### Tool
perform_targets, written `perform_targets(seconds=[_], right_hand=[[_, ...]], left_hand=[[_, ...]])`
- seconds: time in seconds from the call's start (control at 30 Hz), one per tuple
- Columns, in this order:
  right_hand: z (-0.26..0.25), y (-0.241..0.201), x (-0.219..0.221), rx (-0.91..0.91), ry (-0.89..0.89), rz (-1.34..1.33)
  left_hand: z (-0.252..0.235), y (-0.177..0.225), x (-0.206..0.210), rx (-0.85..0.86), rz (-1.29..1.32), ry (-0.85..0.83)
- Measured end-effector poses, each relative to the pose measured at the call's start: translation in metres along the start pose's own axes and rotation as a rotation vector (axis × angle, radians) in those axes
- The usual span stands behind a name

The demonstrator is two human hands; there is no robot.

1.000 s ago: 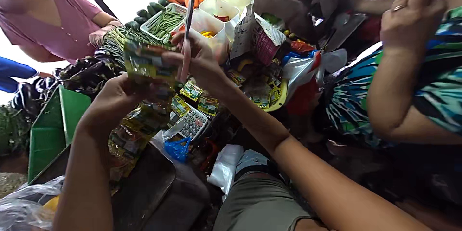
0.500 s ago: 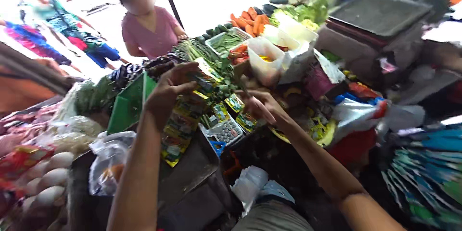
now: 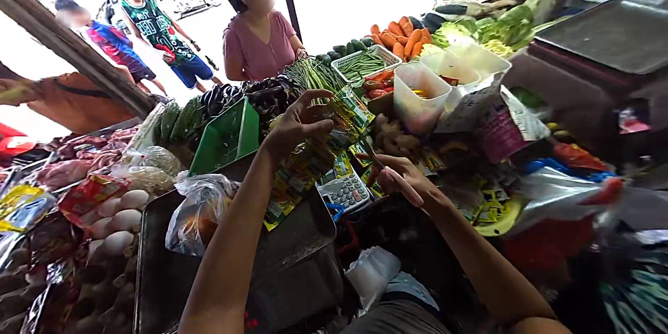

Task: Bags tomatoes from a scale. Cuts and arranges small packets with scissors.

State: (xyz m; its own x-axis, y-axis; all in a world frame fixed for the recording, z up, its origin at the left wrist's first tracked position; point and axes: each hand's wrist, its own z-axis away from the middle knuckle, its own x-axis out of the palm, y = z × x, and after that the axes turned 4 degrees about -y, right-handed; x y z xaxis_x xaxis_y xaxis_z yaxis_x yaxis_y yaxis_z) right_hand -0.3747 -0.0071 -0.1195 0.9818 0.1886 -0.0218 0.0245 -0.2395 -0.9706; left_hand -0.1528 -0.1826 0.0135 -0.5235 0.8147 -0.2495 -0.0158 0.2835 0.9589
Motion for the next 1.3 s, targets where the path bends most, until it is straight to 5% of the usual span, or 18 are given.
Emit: perform_targets(seconds=[1.3], right_hand=[[-0.01,-0.015,-0.01,0.089,0.047,0.011]], left_hand=[[-0.006,-0.005,0.007,-0.005,0.01,-0.245]])
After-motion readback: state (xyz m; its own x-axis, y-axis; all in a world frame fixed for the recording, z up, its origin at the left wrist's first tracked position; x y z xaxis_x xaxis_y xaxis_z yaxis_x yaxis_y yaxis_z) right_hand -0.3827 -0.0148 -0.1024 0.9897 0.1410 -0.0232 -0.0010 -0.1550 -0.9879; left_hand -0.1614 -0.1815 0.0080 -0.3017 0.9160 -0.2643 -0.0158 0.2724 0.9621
